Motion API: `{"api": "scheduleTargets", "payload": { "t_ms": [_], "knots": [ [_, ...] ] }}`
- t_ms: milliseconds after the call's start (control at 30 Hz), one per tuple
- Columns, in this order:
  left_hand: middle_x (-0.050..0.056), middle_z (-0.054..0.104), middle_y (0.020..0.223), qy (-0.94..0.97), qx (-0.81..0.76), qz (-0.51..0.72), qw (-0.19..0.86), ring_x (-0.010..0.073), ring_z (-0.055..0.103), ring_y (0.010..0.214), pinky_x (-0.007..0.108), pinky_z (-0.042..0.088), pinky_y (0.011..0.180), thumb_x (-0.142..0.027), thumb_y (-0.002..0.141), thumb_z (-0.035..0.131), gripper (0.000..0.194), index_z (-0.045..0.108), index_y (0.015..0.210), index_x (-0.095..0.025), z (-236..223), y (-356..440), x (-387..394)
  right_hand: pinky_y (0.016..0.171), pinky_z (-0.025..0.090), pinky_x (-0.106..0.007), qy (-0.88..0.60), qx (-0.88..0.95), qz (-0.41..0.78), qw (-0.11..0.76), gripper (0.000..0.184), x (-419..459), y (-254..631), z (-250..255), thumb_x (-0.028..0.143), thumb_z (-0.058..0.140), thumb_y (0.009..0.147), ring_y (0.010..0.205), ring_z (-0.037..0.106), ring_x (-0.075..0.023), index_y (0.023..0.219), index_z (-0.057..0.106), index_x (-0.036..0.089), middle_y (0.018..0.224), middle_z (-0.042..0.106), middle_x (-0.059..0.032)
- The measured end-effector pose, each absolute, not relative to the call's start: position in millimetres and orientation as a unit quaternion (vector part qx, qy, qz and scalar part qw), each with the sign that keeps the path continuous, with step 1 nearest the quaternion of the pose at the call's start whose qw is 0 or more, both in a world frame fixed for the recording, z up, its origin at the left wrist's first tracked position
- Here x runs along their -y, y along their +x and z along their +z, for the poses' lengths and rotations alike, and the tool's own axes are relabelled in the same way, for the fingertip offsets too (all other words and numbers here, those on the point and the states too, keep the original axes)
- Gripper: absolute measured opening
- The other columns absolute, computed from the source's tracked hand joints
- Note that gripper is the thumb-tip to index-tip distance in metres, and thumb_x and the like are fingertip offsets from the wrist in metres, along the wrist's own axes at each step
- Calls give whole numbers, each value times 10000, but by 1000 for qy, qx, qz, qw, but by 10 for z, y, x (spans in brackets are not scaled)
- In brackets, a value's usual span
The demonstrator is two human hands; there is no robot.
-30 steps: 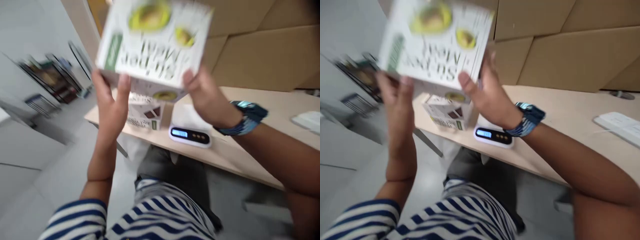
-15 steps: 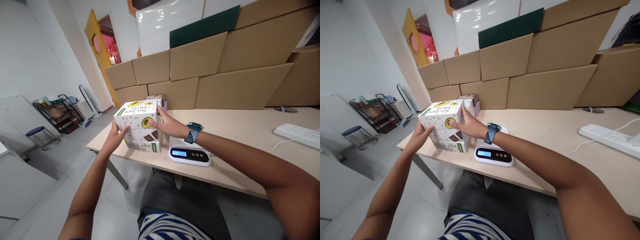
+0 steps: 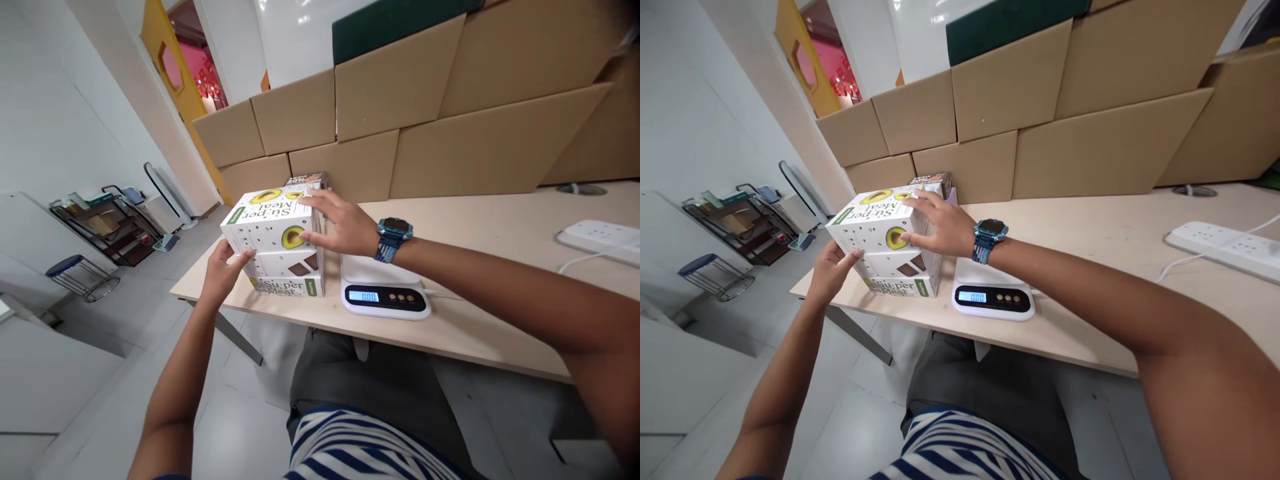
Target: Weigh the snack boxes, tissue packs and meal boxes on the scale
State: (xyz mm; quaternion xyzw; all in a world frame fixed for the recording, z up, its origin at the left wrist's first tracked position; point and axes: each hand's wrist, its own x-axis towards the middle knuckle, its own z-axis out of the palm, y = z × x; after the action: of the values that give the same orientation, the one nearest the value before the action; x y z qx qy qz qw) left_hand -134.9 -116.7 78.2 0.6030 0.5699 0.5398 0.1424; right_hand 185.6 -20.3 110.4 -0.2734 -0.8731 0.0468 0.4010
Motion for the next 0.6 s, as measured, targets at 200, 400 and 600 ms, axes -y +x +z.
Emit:
{"api": "scheduleTargets", "payload": {
  "t_ms": [200,400,600],
  "knots": [
    [135,850,1303,582,-579,564,96,349,799,1220,518,624,1131,-701,749,939,694,777,1224,-222,682,-1306,1149,1245,558,-681,-269,874,14,405,782,195,1903,1108,648,735,955,1541,628,-410,1611,620,236,1734,576,-166],
    [114,867,1214,589,-574,565,66,316,818,1155,457,655,1056,-683,793,920,596,770,1148,-229,660,-1306,1134,1247,561,-653,-273,872,1,406,785,221,1872,1103,594,747,958,1560,622,-397,1619,618,191,1729,576,-193],
    [110,867,1179,588,-567,574,57,303,828,1111,444,660,1037,-674,778,942,591,766,1112,-220,655,-1290,1116,1231,571,-636,-283,873,-13,398,806,253,1875,1128,633,723,963,1553,624,-404,1628,609,192,1729,579,-183]
  ]
}}
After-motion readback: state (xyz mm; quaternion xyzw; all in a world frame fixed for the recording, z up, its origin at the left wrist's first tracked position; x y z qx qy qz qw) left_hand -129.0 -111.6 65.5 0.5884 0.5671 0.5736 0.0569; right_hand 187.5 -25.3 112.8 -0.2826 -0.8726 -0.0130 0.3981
